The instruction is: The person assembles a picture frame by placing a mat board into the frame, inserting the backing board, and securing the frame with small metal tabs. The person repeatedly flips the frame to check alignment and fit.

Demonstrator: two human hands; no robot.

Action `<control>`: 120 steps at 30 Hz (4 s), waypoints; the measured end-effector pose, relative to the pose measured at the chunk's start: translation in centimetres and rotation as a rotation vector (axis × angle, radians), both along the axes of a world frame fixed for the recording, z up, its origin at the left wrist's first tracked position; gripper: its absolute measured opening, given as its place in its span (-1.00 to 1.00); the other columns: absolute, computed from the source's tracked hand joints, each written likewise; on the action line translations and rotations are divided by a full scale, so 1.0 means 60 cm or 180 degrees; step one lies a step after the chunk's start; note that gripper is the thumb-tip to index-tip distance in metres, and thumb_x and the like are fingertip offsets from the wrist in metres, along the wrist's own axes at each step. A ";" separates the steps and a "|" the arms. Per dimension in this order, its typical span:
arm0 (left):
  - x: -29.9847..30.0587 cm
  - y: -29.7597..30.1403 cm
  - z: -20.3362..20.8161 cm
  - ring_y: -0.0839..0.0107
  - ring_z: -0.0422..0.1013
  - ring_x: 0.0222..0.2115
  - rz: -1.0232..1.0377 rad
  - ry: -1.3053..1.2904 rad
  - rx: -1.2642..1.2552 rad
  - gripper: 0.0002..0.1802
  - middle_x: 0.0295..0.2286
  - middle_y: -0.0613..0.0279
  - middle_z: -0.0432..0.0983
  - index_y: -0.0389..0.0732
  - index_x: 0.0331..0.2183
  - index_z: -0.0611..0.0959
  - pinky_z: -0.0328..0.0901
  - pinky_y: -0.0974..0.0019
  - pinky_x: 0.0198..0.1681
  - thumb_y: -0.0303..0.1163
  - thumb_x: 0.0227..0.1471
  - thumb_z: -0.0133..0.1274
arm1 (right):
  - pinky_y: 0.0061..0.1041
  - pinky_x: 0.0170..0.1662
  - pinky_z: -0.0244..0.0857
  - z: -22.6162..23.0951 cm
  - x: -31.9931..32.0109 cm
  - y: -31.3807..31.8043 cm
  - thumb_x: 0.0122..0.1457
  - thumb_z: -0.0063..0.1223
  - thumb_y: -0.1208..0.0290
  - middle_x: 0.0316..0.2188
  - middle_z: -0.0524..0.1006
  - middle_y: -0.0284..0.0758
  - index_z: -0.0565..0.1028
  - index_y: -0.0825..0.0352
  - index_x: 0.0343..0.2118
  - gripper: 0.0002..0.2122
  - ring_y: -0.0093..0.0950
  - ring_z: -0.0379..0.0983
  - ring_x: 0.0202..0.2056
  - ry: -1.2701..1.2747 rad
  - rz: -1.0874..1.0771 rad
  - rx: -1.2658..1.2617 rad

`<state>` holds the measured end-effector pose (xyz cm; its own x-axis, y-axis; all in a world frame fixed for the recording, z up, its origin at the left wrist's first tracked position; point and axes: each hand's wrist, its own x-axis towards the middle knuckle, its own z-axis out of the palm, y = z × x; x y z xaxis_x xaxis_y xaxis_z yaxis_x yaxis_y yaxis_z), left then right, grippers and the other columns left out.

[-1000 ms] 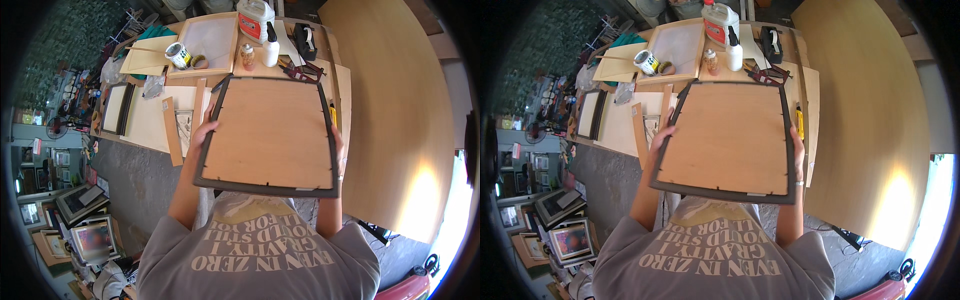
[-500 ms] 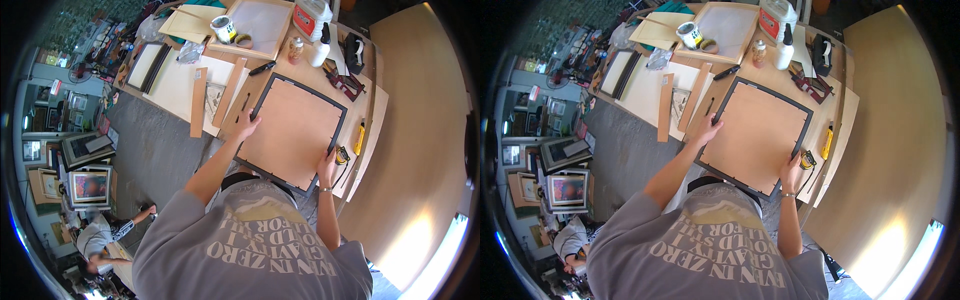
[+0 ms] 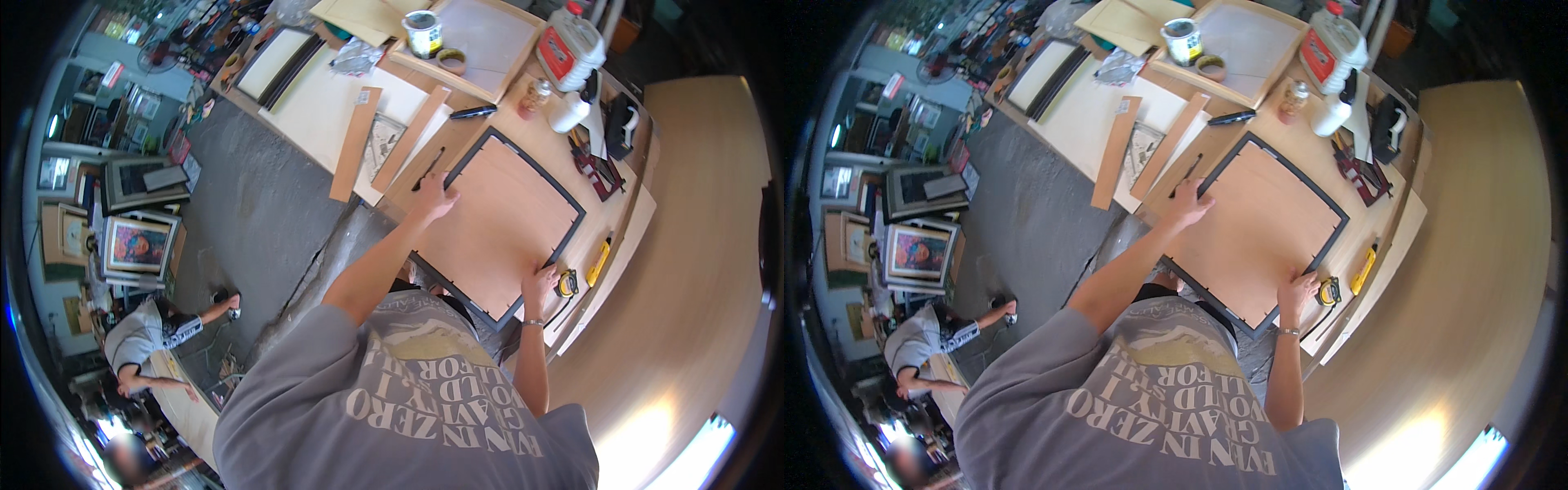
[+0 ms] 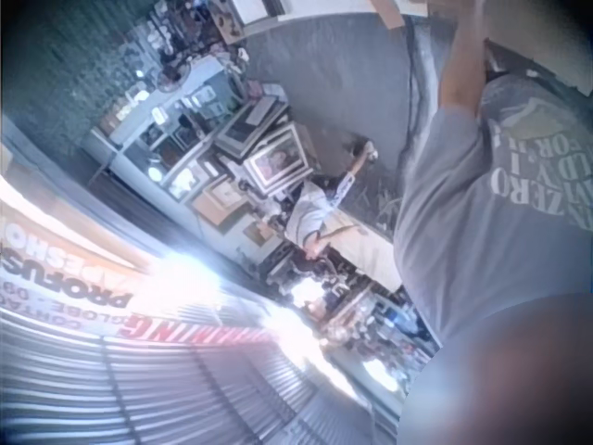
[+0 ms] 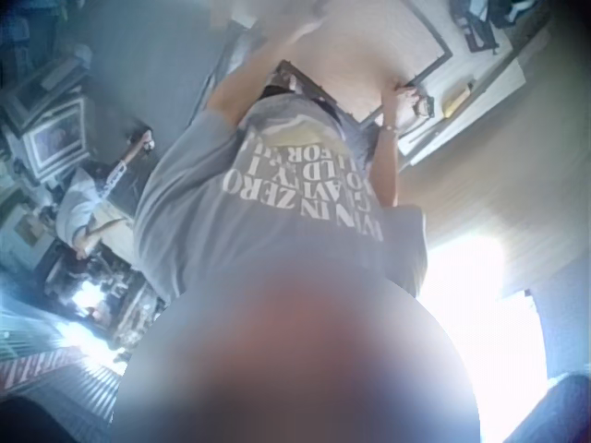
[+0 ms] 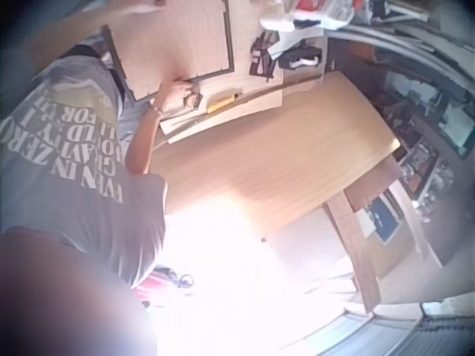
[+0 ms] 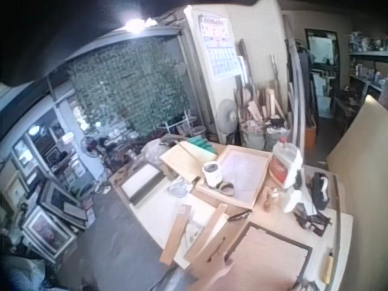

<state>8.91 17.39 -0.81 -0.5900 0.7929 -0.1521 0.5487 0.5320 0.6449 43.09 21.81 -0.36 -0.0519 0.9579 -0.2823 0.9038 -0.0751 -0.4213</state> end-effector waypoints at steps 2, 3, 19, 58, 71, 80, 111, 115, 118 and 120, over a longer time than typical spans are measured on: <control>0.012 0.000 0.014 -0.14 0.32 0.08 -0.0042 0.0047 -0.0149 -0.25 0.02 -0.16 0.39 -0.22 0.16 0.47 0.27 -0.01 0.16 -0.12 0.00 0.31 | 0.01 0.29 0.09 0.004 0.006 -0.001 0.38 -0.11 0.09 0.12 0.24 0.39 0.08 0.73 0.27 -0.29 0.22 0.19 0.18 -0.0297 0.0083 -0.0047; 0.019 -0.002 0.022 -0.15 0.31 0.09 -0.0110 0.0074 -0.0278 -0.24 0.03 -0.17 0.38 -0.24 0.16 0.46 0.26 -0.01 0.17 -0.12 0.00 0.30 | 0.04 0.28 0.09 0.005 0.009 -0.005 0.38 -0.12 0.05 0.15 0.22 0.40 0.04 0.74 0.29 -0.25 0.23 0.19 0.18 -0.0244 0.0157 -0.0042; -0.236 -0.437 0.121 0.49 0.47 -0.43 0.0415 -0.2005 0.0952 -0.79 -0.42 0.19 0.56 -0.26 -0.04 0.58 0.35 0.37 -0.35 -0.47 0.33 -0.05 | -0.23 -0.08 0.37 0.129 -0.203 -0.098 0.39 0.00 0.28 -0.31 0.58 -0.13 0.55 0.40 -0.08 -0.73 -0.25 0.51 -0.21 0.0351 0.0246 0.1244; -1.013 -0.523 0.176 0.50 0.49 -0.25 0.0963 -0.2089 0.0005 -0.67 -0.25 0.26 0.64 -0.27 -0.10 0.66 0.37 0.36 -0.14 -0.19 0.34 0.04 | -0.45 0.15 0.19 0.142 -1.143 0.203 0.39 0.01 0.42 -0.09 0.54 -0.32 0.53 0.33 -0.09 -0.85 -0.42 0.41 -0.04 0.2841 -0.0003 0.1391; -1.251 -0.355 0.349 0.12 0.34 0.15 -0.1768 -0.3682 0.1335 -0.05 0.27 -0.05 0.17 -0.18 0.35 0.11 0.30 0.05 0.17 -0.26 0.12 0.31 | -0.19 0.30 0.19 0.320 -1.441 -0.313 0.22 0.09 0.70 0.19 0.45 -0.18 0.58 0.33 -0.20 -0.84 -0.15 0.28 0.30 0.3616 0.1579 0.0685; -1.435 -0.560 0.370 0.15 0.37 0.11 -0.1529 -0.2570 0.1663 0.12 0.18 -0.06 0.23 -0.29 0.32 0.10 0.35 0.07 0.18 -0.35 -0.11 0.45 | -0.15 0.30 0.15 0.389 -1.666 -0.526 0.16 0.09 0.69 0.10 0.51 -0.11 0.57 0.38 -0.16 -0.81 -0.04 0.31 0.26 0.2961 0.1819 0.0415; -1.306 -0.535 0.358 -0.02 0.39 -0.23 -0.2270 -0.0772 0.1742 -0.85 -0.28 -0.02 0.43 -0.28 -0.35 0.51 0.30 0.08 -0.12 -0.60 0.03 0.17 | -0.18 0.10 0.25 0.360 -1.549 -0.635 0.21 0.16 0.52 -0.36 0.57 -0.21 0.54 0.38 -0.24 -0.90 -0.14 0.46 -0.22 0.1548 0.0833 0.0988; -1.126 -0.503 0.361 0.00 0.38 -0.28 -0.2451 0.0251 0.1628 -0.85 -0.33 0.01 0.44 -0.25 -0.34 0.50 0.29 0.06 -0.17 -0.63 0.04 0.14 | -0.23 0.04 0.22 0.349 -1.406 -0.609 0.22 0.18 0.45 -0.47 0.55 -0.24 0.52 0.34 -0.33 -0.91 -0.18 0.44 -0.38 0.1690 0.0335 0.0931; -0.963 -0.466 0.350 0.02 0.40 -0.36 -0.2549 -0.0212 0.1639 -0.83 -0.41 0.08 0.45 -0.24 -0.32 0.49 0.32 0.08 -0.25 -0.67 0.06 0.12 | -0.26 -0.01 0.22 0.344 -1.256 -0.594 0.25 0.15 0.44 -0.56 0.50 -0.16 0.48 0.32 -0.36 -0.89 -0.08 0.45 -0.50 0.1635 -0.0030 0.1042; -0.862 -0.445 0.342 0.24 0.46 -0.41 -0.2568 -0.0895 0.1263 -0.78 -0.42 0.19 0.52 -0.25 -0.19 0.55 0.36 0.21 -0.29 -0.59 0.10 0.20 | -0.27 -0.07 0.21 0.337 -1.147 -0.583 0.23 0.15 0.44 -0.53 0.52 -0.18 0.47 0.31 -0.37 -0.90 -0.13 0.47 -0.45 0.1735 -0.0216 0.1231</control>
